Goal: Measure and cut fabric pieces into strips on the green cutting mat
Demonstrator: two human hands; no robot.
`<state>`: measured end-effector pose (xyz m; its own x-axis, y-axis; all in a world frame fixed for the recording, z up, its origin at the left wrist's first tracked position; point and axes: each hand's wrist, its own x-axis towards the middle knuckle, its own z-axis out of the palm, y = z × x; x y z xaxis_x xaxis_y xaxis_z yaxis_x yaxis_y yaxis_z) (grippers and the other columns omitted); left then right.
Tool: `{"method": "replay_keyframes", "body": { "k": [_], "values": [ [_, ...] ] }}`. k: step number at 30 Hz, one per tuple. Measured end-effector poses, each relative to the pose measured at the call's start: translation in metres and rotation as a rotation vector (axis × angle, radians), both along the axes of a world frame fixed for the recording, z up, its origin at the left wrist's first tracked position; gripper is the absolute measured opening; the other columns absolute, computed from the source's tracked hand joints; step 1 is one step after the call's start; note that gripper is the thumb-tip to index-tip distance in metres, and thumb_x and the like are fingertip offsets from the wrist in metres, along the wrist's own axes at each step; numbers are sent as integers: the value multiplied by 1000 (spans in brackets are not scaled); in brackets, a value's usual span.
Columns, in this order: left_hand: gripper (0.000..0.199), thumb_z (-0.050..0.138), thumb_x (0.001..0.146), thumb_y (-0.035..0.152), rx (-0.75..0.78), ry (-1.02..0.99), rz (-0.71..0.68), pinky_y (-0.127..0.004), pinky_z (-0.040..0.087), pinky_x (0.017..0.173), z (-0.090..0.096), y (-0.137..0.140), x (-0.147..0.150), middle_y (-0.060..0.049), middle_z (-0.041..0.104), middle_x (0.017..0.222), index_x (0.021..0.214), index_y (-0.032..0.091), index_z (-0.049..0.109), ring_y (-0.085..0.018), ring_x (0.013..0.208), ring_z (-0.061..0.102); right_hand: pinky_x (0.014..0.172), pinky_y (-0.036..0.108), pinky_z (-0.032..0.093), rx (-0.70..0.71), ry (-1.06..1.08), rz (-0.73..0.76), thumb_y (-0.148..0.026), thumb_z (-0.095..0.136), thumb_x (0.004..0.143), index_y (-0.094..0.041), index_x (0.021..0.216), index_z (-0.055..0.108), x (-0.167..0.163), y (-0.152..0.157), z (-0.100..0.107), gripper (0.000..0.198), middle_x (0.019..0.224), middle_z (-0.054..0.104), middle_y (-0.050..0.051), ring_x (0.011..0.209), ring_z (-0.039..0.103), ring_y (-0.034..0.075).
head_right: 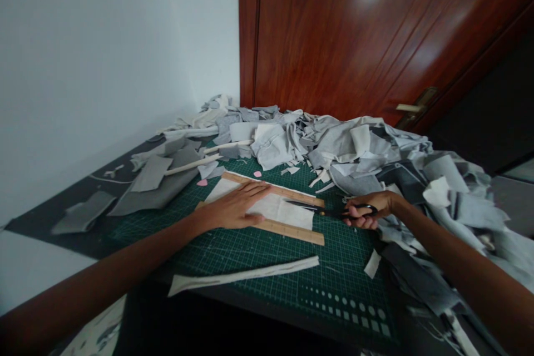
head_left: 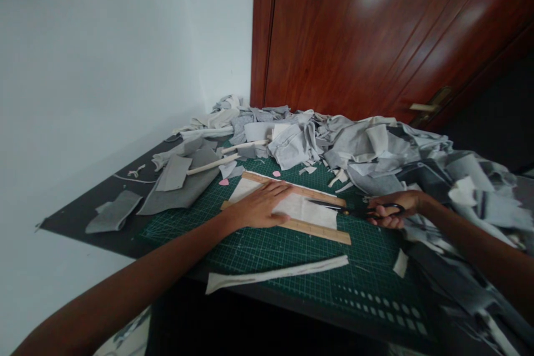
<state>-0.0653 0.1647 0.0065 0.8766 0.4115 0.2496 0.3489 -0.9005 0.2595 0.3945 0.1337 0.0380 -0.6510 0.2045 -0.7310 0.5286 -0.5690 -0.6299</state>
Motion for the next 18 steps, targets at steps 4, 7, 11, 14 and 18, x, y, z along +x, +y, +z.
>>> {"method": "replay_keyframes", "body": {
  "k": [4,7,11,14,18],
  "values": [
    [79,54,102,58,1,2,-6,-49,20,130,-1,1,0,-19,40,164,161,12,30,-33,154,35,39,16,25,29,30,20,-66,78,83,-15,98,55,0,4,-5,57,61,38,-11,48,27,3],
    [78,56,102,55,-2,10,-2,-48,19,130,-2,1,1,-20,39,165,161,11,30,-33,155,34,39,16,28,68,66,35,-65,76,85,-15,98,56,3,6,-10,55,61,39,-11,46,27,3],
    [79,57,101,54,-1,18,2,-47,18,130,-1,0,0,-20,38,165,161,11,29,-32,155,33,37,14,27,94,67,40,-62,74,87,-15,95,56,7,8,-16,51,59,39,-10,44,26,3],
    [80,55,102,56,4,16,4,-49,20,130,-1,0,0,-19,38,166,163,13,26,-32,156,33,36,14,25,119,51,47,-58,75,86,-13,94,58,9,8,-16,49,58,39,-11,44,25,3],
    [79,54,102,56,5,13,-6,-49,20,130,-1,0,0,-20,38,166,163,13,25,-33,156,33,37,14,25,169,9,36,-61,78,82,-12,97,61,10,7,-11,54,58,41,-10,46,27,4]
  ]
}}
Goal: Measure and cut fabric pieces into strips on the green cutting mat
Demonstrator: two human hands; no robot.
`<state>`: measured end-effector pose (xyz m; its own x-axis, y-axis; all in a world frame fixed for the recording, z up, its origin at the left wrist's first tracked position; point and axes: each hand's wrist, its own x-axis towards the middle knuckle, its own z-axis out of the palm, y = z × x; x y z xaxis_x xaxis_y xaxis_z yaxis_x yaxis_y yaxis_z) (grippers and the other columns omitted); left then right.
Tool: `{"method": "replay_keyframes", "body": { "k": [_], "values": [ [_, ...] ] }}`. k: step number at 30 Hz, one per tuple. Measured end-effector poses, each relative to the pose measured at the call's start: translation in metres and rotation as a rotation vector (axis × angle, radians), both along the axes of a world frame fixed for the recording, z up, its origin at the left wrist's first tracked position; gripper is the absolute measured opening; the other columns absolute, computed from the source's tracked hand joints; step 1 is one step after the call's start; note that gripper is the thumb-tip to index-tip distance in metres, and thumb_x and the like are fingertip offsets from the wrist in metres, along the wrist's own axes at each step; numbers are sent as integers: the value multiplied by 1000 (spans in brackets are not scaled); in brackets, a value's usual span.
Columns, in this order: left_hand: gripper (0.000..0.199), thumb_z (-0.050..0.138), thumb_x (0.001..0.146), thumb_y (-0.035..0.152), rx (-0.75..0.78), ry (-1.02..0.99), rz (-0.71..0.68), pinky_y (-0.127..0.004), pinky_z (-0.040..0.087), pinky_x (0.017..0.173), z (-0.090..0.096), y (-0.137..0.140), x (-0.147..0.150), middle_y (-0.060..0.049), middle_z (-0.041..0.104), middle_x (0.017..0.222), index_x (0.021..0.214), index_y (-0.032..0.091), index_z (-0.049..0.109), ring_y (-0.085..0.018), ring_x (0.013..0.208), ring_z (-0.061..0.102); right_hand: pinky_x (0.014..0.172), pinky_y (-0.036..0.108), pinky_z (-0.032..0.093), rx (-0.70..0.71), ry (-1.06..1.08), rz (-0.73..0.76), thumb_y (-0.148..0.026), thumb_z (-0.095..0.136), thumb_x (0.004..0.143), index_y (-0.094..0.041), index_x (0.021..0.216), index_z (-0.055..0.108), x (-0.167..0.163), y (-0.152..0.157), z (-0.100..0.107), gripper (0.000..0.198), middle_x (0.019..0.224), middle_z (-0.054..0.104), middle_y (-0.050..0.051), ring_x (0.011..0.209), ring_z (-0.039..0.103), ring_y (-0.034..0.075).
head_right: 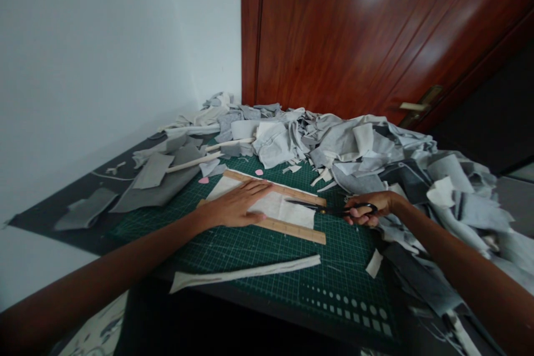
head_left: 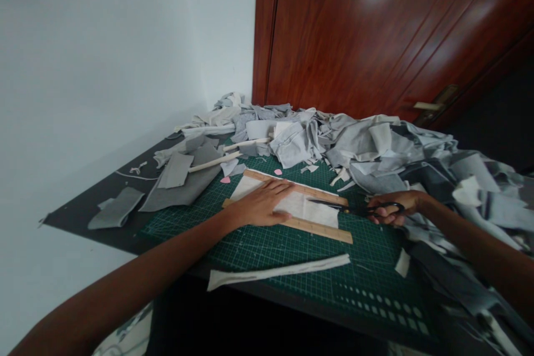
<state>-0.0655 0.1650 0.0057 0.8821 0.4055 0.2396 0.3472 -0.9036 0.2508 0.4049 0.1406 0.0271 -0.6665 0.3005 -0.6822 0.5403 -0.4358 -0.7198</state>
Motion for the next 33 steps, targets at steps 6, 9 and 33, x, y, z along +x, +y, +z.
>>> {"method": "replay_keyframes", "body": {
  "k": [6,9,33],
  "values": [
    [79,53,102,55,-8,-10,0,-50,20,129,-1,0,1,-20,37,167,163,14,25,-33,155,33,36,15,25,70,-40,-12,-62,76,83,-11,97,65,0,-1,0,54,56,41,-10,43,28,4],
    [78,52,103,56,-9,-6,1,-48,18,130,-1,0,1,-19,37,167,163,14,25,-32,156,32,34,14,22,71,-47,-9,-61,74,85,-11,94,64,0,-3,-4,52,54,40,-10,41,25,3],
    [79,57,101,52,-12,-13,2,-51,21,129,-1,0,1,-19,39,165,163,15,26,-33,155,35,38,12,25,-249,75,13,-69,78,81,-17,97,53,-16,3,5,60,60,35,-13,44,23,2]
  ]
}}
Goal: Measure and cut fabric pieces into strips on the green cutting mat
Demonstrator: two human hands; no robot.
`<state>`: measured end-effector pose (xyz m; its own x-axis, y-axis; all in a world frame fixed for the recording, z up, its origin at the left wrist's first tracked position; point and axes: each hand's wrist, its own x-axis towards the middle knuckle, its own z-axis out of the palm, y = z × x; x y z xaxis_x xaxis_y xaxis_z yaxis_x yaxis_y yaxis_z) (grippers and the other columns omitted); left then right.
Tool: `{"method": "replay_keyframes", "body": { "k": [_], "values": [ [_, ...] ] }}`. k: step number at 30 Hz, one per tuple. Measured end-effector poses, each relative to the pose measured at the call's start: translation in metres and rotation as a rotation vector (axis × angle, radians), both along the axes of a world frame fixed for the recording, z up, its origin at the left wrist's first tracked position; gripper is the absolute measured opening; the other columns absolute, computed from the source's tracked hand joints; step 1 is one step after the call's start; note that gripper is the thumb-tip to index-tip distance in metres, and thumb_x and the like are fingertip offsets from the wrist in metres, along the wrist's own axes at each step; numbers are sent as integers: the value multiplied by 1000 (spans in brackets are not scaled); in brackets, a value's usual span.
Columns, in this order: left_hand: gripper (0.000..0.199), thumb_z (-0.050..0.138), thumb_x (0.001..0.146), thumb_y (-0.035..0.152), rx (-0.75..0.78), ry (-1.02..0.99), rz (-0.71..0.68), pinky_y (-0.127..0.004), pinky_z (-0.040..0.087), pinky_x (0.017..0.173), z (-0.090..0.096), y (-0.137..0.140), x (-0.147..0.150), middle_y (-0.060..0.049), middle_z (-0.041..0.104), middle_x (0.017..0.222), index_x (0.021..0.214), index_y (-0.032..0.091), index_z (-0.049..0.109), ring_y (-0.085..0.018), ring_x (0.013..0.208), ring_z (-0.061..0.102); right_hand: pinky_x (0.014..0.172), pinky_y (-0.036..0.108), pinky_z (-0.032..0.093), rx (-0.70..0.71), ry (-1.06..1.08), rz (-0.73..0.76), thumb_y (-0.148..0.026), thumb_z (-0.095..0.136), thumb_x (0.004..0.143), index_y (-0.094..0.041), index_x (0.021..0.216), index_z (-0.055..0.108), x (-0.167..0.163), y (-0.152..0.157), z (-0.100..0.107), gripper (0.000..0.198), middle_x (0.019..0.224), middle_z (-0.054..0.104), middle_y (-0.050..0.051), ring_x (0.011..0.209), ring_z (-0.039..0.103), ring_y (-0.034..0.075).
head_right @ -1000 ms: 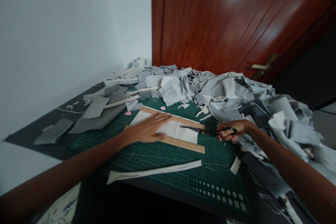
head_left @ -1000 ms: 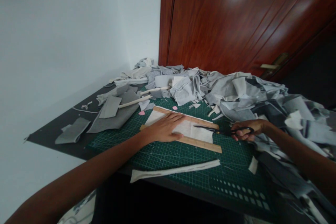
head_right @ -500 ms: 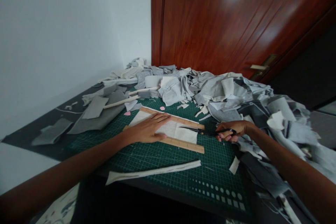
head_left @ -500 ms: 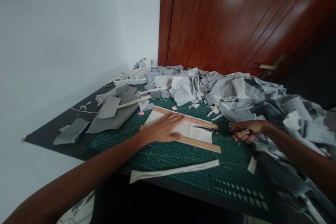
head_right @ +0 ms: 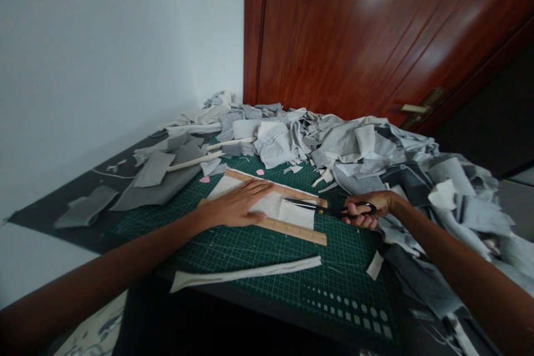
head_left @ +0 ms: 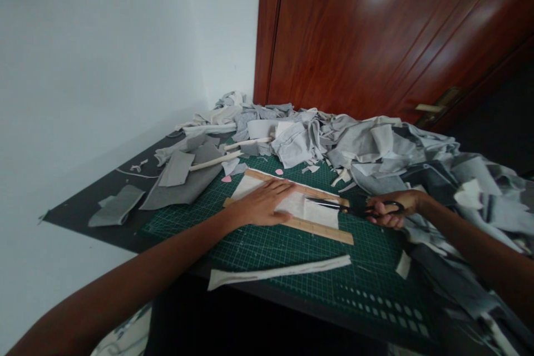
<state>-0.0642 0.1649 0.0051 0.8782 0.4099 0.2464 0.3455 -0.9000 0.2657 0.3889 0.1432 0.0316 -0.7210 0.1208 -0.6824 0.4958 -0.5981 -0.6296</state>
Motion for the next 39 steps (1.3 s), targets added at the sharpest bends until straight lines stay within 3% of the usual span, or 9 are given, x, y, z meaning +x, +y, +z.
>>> {"method": "replay_keyframes", "body": {
  "k": [11,22,32,39],
  "values": [
    [79,57,101,53,-6,-7,5,-49,21,129,-1,0,0,-18,40,166,163,16,26,-33,155,35,39,11,22,42,-47,-8,-75,74,80,-18,95,52,3,-15,19,63,60,31,-13,46,21,3],
    [75,58,100,50,-25,-4,3,-47,20,129,3,-2,1,-18,41,164,160,14,32,-32,154,35,40,12,21,42,7,7,-69,79,80,-15,98,53,-22,10,1,63,61,34,-13,48,22,1],
    [75,60,99,49,-37,-14,3,-45,19,130,7,-4,0,-18,41,164,159,13,34,-32,154,35,37,13,19,80,6,-11,-71,79,78,-15,96,55,-27,10,-3,64,58,32,-14,44,20,1],
    [74,59,100,49,-25,-20,-5,-46,20,129,6,-4,1,-18,42,164,160,14,32,-31,154,35,35,11,27,143,18,-47,-60,77,86,-14,98,58,-24,7,-5,51,58,40,-12,40,23,1]
  ]
}}
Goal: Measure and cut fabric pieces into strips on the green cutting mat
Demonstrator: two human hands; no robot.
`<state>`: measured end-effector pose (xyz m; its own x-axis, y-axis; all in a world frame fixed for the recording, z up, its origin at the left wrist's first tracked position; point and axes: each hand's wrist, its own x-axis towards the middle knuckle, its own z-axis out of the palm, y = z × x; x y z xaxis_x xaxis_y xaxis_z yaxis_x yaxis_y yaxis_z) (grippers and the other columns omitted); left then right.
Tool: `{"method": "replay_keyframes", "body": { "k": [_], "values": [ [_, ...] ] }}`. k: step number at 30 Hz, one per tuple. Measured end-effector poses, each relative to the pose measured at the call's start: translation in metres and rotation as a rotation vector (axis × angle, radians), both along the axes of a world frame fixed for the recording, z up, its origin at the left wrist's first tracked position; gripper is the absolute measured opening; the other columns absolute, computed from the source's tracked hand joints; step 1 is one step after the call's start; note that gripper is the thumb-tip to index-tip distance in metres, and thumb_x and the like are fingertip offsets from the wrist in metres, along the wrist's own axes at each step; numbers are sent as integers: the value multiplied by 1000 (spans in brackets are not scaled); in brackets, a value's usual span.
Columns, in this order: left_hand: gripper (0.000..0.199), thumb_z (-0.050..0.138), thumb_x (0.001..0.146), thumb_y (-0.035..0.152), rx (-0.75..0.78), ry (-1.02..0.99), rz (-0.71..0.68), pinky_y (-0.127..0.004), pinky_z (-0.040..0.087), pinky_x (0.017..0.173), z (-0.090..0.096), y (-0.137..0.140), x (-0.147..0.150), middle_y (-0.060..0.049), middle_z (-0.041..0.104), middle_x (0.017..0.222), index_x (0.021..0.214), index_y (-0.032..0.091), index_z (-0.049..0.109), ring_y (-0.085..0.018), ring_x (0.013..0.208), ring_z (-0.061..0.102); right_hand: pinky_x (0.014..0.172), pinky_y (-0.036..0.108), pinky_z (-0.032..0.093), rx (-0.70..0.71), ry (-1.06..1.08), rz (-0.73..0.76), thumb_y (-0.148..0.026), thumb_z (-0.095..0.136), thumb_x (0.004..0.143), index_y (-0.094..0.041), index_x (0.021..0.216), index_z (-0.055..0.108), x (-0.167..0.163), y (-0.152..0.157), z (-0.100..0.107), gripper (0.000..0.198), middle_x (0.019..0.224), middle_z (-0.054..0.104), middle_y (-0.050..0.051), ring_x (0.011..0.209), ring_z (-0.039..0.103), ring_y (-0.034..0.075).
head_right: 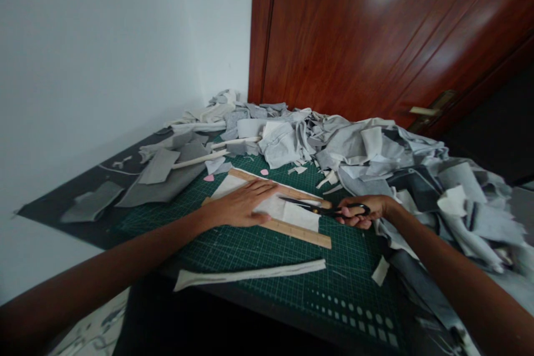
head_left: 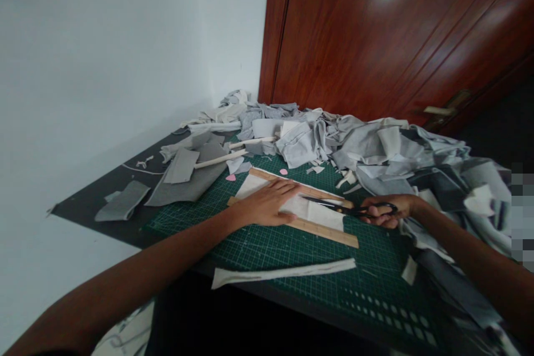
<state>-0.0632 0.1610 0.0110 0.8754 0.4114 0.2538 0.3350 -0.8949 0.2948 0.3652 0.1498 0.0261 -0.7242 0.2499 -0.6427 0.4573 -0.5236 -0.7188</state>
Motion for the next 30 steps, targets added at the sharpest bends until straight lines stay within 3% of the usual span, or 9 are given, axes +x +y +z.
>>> {"method": "replay_keyframes", "body": {
  "k": [4,10,16,22,30],
  "values": [
    [74,59,100,48,10,3,0,-45,19,130,0,0,-1,-19,42,164,159,12,33,-31,154,35,35,10,29,-3,3,-6,-52,75,91,-13,98,58,1,-1,0,43,58,41,-11,39,23,0],
    [74,60,99,48,-1,-10,3,-47,22,129,-1,1,0,-18,42,164,160,14,33,-32,153,36,34,10,28,-6,-9,-17,-55,76,88,-14,98,59,8,-1,-3,46,58,39,-11,40,23,1],
    [75,60,99,47,-5,2,5,-46,19,130,-1,0,0,-18,41,164,160,13,33,-32,154,35,34,11,26,-12,0,-15,-46,69,95,-14,97,58,13,-1,-8,34,57,37,-11,40,23,2],
    [74,58,100,48,13,-5,-4,-48,20,129,-2,2,0,-18,41,164,161,16,30,-33,154,34,34,10,25,23,-5,-14,-55,75,90,-15,97,56,6,-4,-1,45,58,36,-12,40,22,1],
    [75,59,100,49,18,-4,-8,-49,23,128,-1,1,0,-19,42,162,160,14,31,-33,152,36,31,9,23,53,-35,-36,-53,74,91,-15,92,54,-3,-9,2,43,56,35,-13,37,19,0]
  ]
}}
